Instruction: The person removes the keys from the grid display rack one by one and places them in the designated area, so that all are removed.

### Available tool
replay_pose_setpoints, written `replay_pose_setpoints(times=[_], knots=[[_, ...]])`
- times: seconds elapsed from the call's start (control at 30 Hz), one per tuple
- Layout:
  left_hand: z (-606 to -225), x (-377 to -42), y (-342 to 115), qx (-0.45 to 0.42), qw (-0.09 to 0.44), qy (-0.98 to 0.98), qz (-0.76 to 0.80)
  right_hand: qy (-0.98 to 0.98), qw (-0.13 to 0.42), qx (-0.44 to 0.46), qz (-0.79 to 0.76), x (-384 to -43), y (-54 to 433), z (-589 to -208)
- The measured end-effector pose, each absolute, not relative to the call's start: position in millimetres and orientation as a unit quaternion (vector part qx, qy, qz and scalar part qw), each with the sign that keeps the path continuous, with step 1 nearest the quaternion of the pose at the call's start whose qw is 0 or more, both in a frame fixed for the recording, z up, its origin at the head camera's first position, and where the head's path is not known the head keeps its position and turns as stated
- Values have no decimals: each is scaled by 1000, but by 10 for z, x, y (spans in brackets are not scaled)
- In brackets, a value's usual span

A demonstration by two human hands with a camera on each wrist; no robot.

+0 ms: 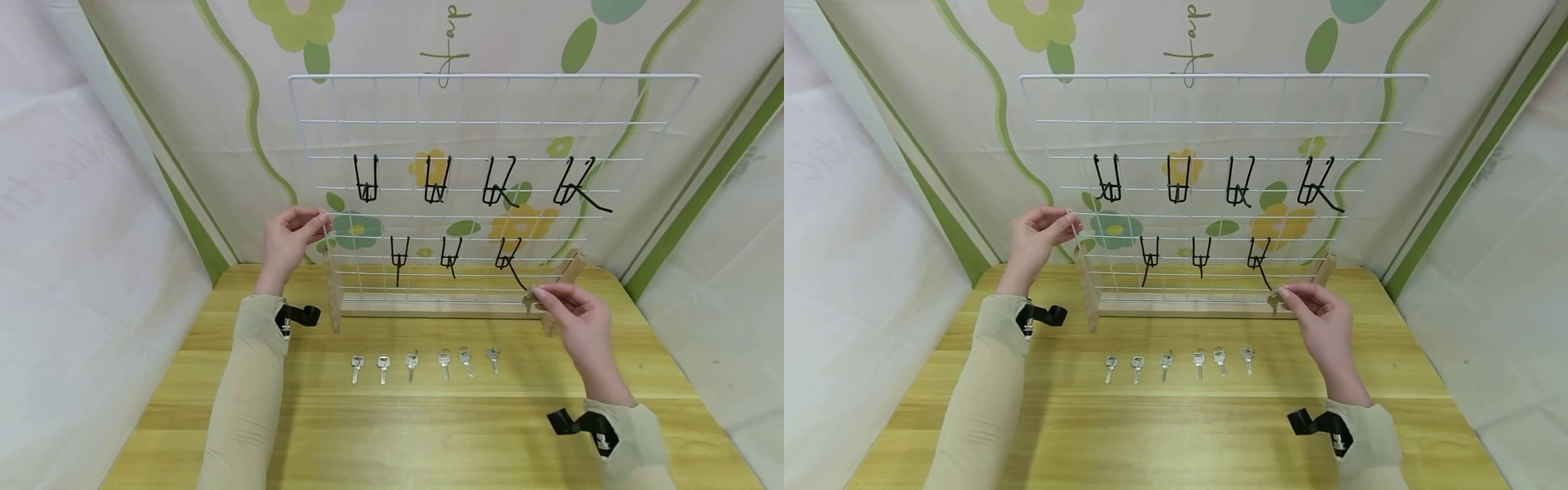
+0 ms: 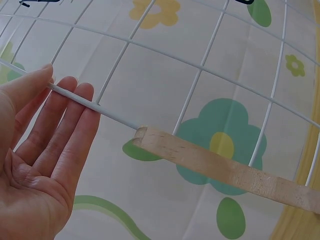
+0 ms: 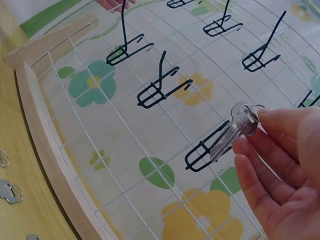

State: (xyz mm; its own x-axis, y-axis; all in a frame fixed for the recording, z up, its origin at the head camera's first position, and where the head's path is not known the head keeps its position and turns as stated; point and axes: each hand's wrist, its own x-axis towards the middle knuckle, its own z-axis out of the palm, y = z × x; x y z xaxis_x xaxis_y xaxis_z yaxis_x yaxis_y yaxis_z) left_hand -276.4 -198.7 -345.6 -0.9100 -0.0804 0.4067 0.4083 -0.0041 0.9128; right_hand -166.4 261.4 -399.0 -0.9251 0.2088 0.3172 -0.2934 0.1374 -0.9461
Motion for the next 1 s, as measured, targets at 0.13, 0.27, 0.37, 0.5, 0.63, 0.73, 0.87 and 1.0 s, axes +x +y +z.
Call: replay_pose_setpoints(times=[0.13,0.27,0.37,0.5,0.63,0.73,0.87,1.0], knots=[[-3450,-2758,-1983,-121,176,-684,-698,-718,189,35,669,-1607,2675,-4016],[-3446,-2761,-1977,-121,176,-682,-700,-715,176,26,676,-1585,2772,-4113],[-3449,-2769,-1976,-120,175,-679,-703,-728,158,8,667,-1577,2854,-4237],[-3460,-2774,-1974,-121,177,-677,-704,-752,125,-11,647,-1567,2957,-4457],[-3461,-2769,-1971,-124,180,-678,-702,-771,99,-27,628,-1557,3040,-4691],[-3459,-2767,-1972,-124,178,-677,-703,-785,84,-40,613,-1552,3084,-4841],[-3461,-2768,-1980,-124,175,-675,-706,-792,53,-65,605,-1546,3110,-5012],[-3462,-2763,-1985,-124,174,-675,-706,-787,25,-85,610,-1556,3082,-5140]])
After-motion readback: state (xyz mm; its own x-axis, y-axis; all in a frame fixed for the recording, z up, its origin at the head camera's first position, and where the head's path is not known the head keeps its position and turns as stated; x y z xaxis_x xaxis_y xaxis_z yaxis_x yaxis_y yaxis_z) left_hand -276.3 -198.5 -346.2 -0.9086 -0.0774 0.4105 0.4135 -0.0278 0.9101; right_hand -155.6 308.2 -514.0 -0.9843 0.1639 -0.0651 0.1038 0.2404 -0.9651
